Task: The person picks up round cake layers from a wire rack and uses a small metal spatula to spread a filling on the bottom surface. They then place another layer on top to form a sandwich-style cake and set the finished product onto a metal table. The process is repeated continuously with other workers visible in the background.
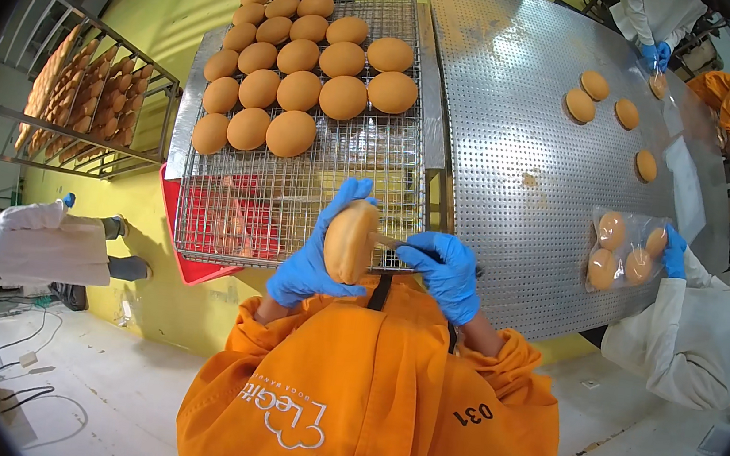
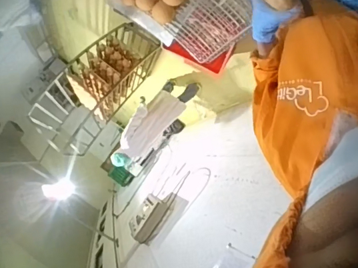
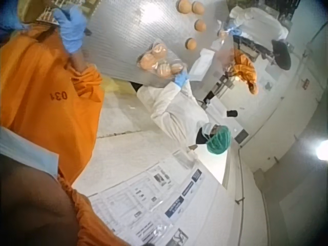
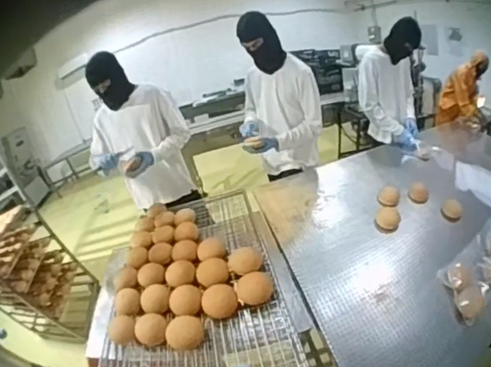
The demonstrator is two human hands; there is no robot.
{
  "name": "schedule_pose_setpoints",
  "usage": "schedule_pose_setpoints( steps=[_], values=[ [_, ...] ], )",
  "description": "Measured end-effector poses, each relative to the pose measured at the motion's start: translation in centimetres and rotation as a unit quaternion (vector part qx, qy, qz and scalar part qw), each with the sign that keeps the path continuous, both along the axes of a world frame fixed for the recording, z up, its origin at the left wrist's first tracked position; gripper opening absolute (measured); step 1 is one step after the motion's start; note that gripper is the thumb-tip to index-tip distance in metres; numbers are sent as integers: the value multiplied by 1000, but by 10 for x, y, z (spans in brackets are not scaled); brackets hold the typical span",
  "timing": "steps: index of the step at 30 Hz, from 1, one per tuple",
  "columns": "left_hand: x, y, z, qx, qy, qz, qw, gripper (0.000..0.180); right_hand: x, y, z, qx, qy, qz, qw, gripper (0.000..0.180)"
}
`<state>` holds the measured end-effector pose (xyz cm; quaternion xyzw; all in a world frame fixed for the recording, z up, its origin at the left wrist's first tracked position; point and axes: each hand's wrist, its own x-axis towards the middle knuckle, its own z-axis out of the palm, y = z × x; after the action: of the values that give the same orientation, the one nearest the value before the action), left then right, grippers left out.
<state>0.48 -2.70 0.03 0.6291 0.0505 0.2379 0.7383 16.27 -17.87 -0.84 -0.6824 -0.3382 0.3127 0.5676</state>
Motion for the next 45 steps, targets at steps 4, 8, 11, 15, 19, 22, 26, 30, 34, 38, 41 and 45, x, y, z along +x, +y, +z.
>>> schedule_pose_setpoints(
  steps=[4,8,11,15,19,22,26,30,34,38,41,45],
  values=[
    [36,-33,-8,-338,-24,80,938,131,-31,3,-2,91,-20,-40,995,20],
    [20,-28,9,-309,-28,13,951,118,-13,0,-2,58,-64,-42,995,23],
    [11,0,-6,44,25,58,997,111,0,-4,6,38,-84,-39,995,25],
    [0,5,7,69,102,35,992,106,18,-7,16,31,-255,53,965,25],
    [-2,10,14,134,126,9,983,104,23,-6,12,27,-248,-23,968,27],
    [-4,12,15,157,129,2,979,105,22,-10,23,50,-340,42,938,26],
    [-6,16,11,110,131,-10,985,105,24,-10,18,53,-374,5,926,22],
    [-6,14,10,118,134,-18,984,103,28,-4,25,102,-497,45,861,20],
    [-7,18,9,125,133,-19,983,103,30,-8,23,61,-491,46,868,20],
    [-6,18,11,95,143,-34,985,103,30,-7,16,16,-441,13,897,25],
    [-6,18,14,108,141,-59,982,103,28,-8,16,28,-360,39,932,31],
    [-7,16,17,92,131,-80,984,104,31,-7,11,-76,-344,4,936,34]
  ],
)
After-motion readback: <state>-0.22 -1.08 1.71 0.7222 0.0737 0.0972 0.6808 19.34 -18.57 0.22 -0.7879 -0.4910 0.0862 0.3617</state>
